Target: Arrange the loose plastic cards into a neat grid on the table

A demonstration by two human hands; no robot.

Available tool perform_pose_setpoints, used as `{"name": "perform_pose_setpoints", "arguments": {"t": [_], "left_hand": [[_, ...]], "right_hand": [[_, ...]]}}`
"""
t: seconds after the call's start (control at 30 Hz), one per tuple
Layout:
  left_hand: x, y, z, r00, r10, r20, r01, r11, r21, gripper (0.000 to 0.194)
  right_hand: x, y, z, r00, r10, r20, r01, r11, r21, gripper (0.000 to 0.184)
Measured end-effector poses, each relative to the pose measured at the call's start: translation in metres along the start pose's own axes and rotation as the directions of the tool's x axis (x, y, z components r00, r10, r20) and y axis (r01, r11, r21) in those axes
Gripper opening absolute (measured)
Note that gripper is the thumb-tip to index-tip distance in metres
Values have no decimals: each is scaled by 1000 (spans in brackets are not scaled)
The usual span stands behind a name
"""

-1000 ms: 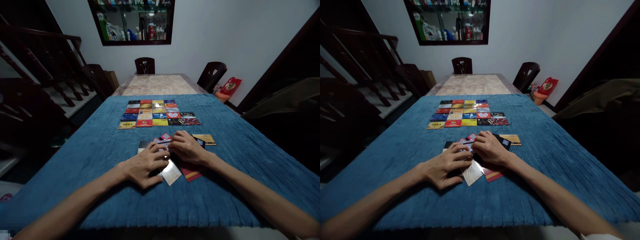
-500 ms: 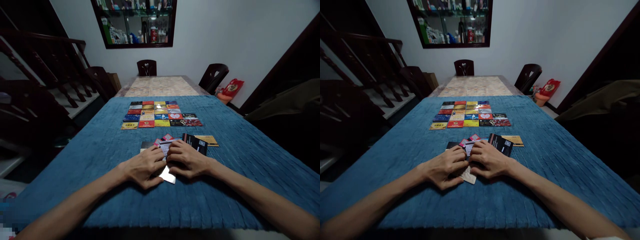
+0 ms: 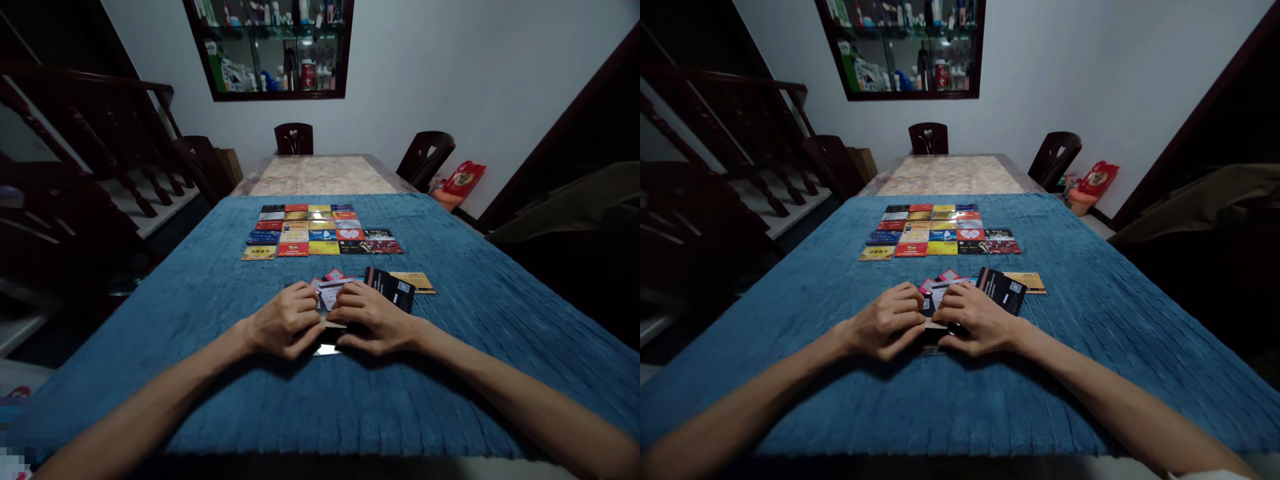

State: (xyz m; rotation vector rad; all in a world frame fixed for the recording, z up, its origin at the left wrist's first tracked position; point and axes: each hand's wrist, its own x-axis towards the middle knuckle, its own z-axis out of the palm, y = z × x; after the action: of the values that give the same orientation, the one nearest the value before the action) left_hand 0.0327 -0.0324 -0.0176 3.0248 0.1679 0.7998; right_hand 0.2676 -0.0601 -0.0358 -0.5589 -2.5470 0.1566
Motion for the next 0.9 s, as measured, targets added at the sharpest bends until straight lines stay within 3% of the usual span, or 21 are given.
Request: {"name": "perform_pose_setpoints", "arguments": {"t": [0.07,0.3,0.6,0.73,0.9], "left_hand": [[-2,-5,1,999,-38,-33,37,999,-24,21],[-8,-17,0,983,-176,-41,170,977,-125,22],[-15,-31,-1,931,-366,-13,348,894,-283,22],[-17,-35,1,919,-390,-57,357,885,-300,21],[-14,-30,3,912,-389,-132,344,898,-274,20]], "right_hand": [[-1,2,3,999,31,-29,-31,999,-11,16],[-1,4,9,981,154,-120,-149,988,48,17],[0,1,6,948,299,-111,-280,947,156,10],[-1,3,6,923,361,-135,-335,925,178,10],[-2,6,6,906,351,-235,-327,935,136,12]]}}
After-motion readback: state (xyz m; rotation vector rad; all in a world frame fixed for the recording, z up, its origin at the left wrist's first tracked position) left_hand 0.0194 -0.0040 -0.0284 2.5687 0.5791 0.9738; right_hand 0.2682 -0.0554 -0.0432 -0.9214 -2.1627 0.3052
